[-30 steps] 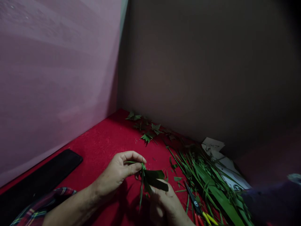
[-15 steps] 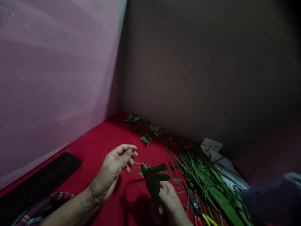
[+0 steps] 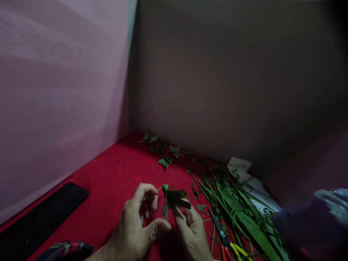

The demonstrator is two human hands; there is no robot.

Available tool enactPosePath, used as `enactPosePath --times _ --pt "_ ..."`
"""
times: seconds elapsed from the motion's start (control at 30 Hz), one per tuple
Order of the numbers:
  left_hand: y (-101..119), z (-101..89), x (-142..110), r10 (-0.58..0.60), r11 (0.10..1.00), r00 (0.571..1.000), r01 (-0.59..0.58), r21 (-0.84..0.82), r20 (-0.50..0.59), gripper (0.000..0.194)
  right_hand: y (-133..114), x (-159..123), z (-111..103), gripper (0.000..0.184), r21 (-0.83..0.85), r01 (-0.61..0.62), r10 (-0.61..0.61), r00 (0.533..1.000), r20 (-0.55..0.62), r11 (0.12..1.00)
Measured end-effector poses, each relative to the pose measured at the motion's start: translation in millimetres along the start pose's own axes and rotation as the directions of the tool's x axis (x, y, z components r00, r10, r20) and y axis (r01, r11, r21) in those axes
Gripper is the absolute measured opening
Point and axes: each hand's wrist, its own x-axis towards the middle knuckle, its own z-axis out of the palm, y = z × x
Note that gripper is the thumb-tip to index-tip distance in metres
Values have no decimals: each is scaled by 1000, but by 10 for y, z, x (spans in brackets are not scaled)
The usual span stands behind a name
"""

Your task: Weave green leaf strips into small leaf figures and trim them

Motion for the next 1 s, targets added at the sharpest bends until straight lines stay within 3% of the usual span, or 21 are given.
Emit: enactPosePath --times 0.17,0.23,0.37,0.47,0.67,0.77,0.9,1.0 --pt "-53 28 -77 182 934 982 -159 319 -43 41 19 1 -53 18 -127 22 -27 999 -36 992" --pt "-66 30 -70 167 920 986 -149 363 -19 34 10 -8 -60 18 -155 26 -31 999 -30 988" --pt "-79 70 -17 -55 927 996 25 374 68 18 8 -30 -38 20 -156 41 -41 999 7 987" --pt "-75 102 5 -128 944 988 93 317 92 29 14 -41 -10 22 -141 51 -46 998 39 989" --pt "-60 64 32 -82 916 997 74 395 5 33 -100 -55 14 19 -295 50 -21 995 102 954" --pt "-79 35 56 -29 877 999 33 480 -17 29 -201 -56 7 24 -415 120 -66 988 143 902" --pt "-125 44 35 75 859 995 -99 503 68 28 -250 -55 -16 27 -423 211 -166 976 142 881" --pt "-123 69 9 72 884 989 -125 451 132 27 -212 -51 -19 17 -346 178 -175 984 42 921"
